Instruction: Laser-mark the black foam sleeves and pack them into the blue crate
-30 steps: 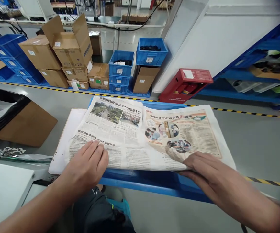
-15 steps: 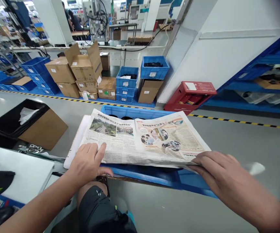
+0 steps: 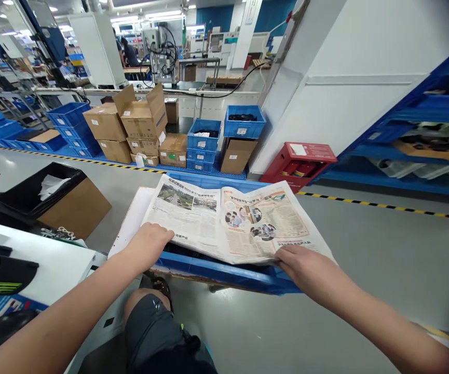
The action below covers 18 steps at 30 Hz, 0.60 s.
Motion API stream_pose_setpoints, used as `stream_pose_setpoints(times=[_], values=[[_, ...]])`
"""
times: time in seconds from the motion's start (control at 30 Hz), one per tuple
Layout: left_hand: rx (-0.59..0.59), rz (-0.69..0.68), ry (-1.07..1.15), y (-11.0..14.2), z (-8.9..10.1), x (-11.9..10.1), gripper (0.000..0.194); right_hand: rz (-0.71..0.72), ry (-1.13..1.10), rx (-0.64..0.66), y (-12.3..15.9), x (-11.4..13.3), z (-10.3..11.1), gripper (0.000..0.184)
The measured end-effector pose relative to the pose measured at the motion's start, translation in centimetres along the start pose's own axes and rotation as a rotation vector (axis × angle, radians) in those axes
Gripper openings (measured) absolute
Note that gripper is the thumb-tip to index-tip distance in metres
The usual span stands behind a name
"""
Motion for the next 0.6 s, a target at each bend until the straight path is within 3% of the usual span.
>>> stream_pose_setpoints(times=[0.07, 0.23, 0.33, 0.43, 0.53, 0.6], values=[[0.087, 0.023, 0.002, -0.5, 0.0, -0.4, 0.030, 0.009, -0.031, 0.119, -0.5, -0.4, -1.0, 0.023], [0.123, -0.025, 0.041, -1.8, -0.7, -1.9, 0.042, -0.033, -0.054, 0.297, -0.8, -1.7, -2.1, 0.015], [0.189, 0.004, 0.166, -2.4, -2.4, -0.9, 0.029, -0.053, -0.120, 0.326, -0.7, -1.6, -1.9, 0.015], [0.305, -0.004, 0.375, -2.2, -3.5, 0.4, 0.022, -0.016, -0.393, 0.344, -0.6, -1.0, -1.6, 0.015], [0.325, 0.003, 0.395, -1.7, -3.0, 0.9, 0.027, 0.014, -0.598, 0.390, -1.1, -0.9, -1.4, 0.029], [0.283, 0.053, 0.278, -1.7, -2.1, 0.7, 0.029, -0.019, -0.555, 0.324, -2.7, -1.9, -1.0, 0.035]])
Point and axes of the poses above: each hand's wrist, its own y-axis away from the middle knuckle, its own z-axis out of the back of the hand, x = y × z, the point moved 8 cm from there along -y, towards the middle knuckle, and after that the axes turned 13 degrees about z, right-handed, at the moved point
